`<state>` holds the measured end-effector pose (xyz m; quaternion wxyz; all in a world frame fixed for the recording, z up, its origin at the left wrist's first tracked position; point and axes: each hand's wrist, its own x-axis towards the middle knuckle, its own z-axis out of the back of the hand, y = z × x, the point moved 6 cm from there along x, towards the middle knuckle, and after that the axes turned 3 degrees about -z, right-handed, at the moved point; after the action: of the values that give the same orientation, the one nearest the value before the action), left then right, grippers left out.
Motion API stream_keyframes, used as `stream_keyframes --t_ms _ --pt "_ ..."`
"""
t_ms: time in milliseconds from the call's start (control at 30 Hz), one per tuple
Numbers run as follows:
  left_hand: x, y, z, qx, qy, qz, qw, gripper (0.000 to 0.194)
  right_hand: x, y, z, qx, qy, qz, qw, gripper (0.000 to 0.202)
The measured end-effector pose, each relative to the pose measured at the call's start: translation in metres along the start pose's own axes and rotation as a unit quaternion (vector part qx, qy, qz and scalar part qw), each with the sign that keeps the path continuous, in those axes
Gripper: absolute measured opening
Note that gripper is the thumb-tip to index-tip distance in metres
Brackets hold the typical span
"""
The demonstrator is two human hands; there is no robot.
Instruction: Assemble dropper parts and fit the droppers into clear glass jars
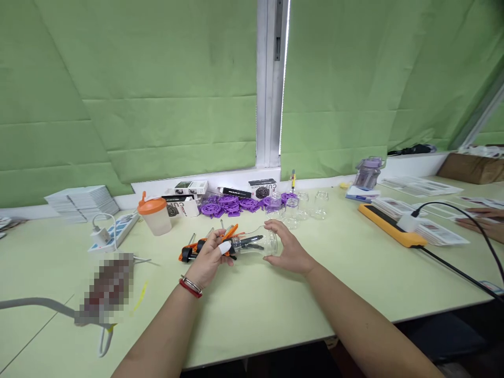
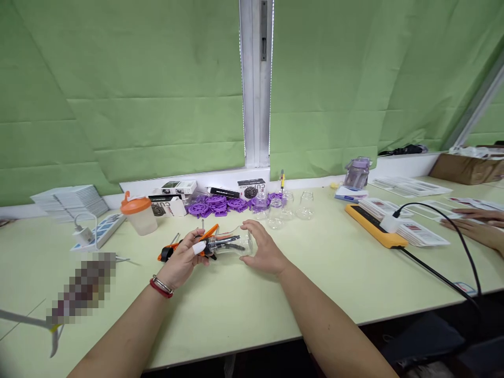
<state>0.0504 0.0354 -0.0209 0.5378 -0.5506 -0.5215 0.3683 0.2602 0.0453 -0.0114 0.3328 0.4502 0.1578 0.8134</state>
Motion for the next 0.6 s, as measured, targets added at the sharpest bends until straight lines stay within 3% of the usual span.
stream_keyframes --t_ms 300,600 --pt "0.0 0.002 -0.002 -0.001 0.005 0.011 1.0 0.047 -0.001 0.0 0.001 0.043 0.025 -0.023 0.999 0.073" --pt "0.001 0.004 0.0 -0.001 0.01 0.015 1.0 0.043 -0.003 -0.015 -0.002 0.113 0.042 -0.093 0.988 0.08"
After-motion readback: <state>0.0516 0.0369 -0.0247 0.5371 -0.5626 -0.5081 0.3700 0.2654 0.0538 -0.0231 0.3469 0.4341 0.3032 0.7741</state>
